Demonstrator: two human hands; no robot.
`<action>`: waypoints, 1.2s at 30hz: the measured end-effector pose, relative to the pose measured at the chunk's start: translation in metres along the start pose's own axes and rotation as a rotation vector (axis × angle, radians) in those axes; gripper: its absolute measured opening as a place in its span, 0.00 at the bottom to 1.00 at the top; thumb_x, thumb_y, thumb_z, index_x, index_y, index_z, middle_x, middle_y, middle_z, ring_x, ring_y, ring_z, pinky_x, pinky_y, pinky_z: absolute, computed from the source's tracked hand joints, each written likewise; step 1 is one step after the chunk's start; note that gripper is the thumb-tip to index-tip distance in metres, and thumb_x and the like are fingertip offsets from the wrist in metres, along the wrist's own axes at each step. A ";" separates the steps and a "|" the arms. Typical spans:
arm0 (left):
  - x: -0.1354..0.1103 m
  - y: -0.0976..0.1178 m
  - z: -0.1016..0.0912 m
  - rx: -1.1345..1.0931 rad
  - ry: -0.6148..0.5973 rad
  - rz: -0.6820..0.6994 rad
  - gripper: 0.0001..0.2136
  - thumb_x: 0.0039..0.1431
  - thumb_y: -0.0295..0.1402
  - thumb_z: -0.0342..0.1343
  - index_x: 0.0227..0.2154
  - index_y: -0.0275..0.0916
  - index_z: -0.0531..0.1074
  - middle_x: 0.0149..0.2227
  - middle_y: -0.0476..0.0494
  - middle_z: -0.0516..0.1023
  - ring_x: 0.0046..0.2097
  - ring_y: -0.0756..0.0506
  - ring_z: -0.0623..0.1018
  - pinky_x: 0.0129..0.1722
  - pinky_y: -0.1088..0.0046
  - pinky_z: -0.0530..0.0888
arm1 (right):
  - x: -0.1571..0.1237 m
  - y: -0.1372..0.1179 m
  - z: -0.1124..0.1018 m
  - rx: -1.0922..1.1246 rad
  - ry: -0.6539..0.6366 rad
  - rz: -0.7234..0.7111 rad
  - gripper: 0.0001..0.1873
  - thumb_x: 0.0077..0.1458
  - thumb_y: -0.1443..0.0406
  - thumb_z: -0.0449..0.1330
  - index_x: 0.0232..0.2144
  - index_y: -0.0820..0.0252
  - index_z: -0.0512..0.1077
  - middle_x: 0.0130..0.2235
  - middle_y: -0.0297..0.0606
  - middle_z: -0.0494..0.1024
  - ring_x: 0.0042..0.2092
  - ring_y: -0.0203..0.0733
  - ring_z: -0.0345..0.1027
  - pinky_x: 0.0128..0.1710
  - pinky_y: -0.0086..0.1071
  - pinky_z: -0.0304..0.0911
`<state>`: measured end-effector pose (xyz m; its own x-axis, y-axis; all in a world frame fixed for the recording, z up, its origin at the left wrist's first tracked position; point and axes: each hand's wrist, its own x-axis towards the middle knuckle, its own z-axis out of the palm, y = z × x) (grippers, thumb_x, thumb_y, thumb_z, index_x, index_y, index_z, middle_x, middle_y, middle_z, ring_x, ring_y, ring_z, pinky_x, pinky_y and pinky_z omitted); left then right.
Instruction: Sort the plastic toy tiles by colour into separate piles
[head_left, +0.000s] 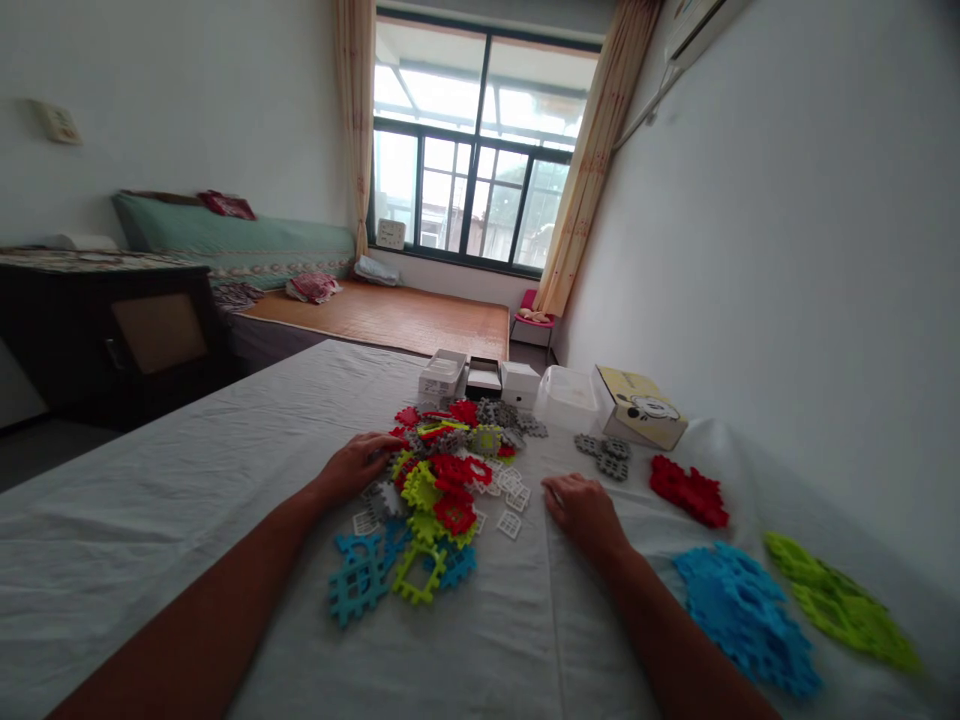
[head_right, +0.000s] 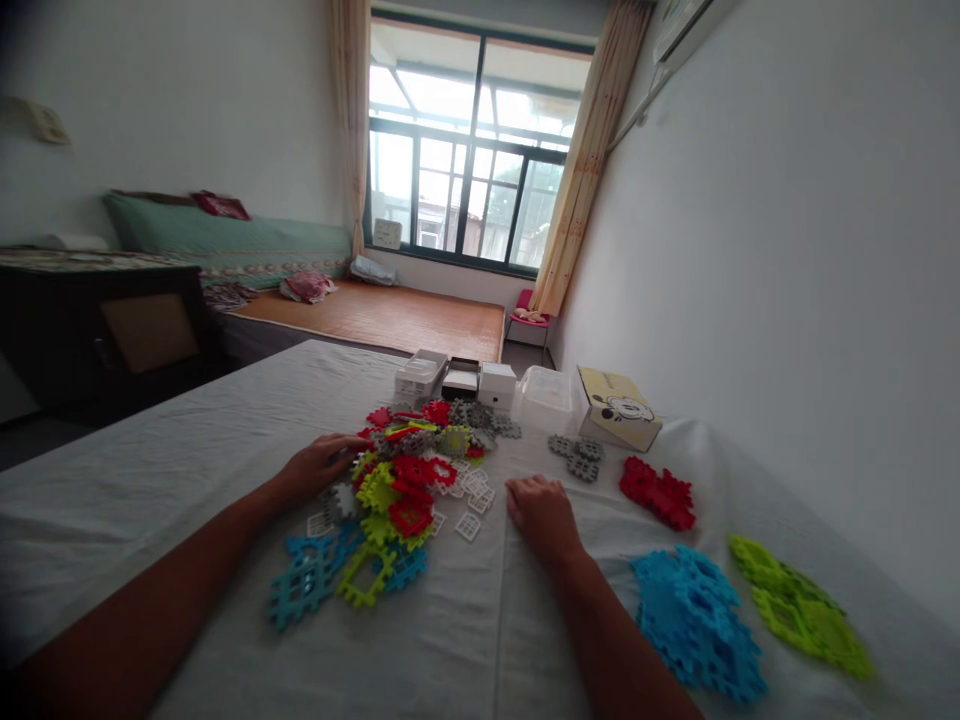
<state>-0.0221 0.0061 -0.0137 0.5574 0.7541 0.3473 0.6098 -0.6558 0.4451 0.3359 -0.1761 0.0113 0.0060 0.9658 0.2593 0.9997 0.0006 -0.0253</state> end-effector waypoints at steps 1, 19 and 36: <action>0.000 0.000 0.000 0.001 0.003 0.004 0.18 0.58 0.39 0.46 0.47 0.44 0.74 0.49 0.46 0.76 0.51 0.43 0.72 0.52 0.68 0.66 | -0.002 0.006 -0.001 -0.036 0.040 0.051 0.16 0.62 0.63 0.47 0.44 0.55 0.73 0.43 0.41 0.78 0.46 0.45 0.67 0.45 0.36 0.56; 0.000 0.006 -0.003 -0.027 0.009 0.009 0.17 0.58 0.39 0.47 0.45 0.42 0.75 0.47 0.44 0.77 0.50 0.43 0.73 0.52 0.68 0.66 | 0.005 -0.039 0.016 0.184 -0.023 -0.160 0.19 0.59 0.61 0.54 0.54 0.50 0.66 0.55 0.35 0.70 0.54 0.44 0.60 0.51 0.36 0.58; 0.000 0.003 -0.003 -0.019 0.018 0.025 0.17 0.58 0.40 0.47 0.45 0.44 0.75 0.48 0.46 0.77 0.50 0.43 0.73 0.50 0.70 0.68 | -0.007 -0.006 0.004 0.355 0.008 -0.133 0.08 0.57 0.64 0.55 0.35 0.53 0.75 0.39 0.33 0.79 0.43 0.40 0.69 0.44 0.30 0.61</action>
<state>-0.0215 0.0045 -0.0100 0.5619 0.7381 0.3734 0.5852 -0.6737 0.4513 0.3293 -0.1814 0.0059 -0.1216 0.9490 0.2908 0.9209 0.2172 -0.3238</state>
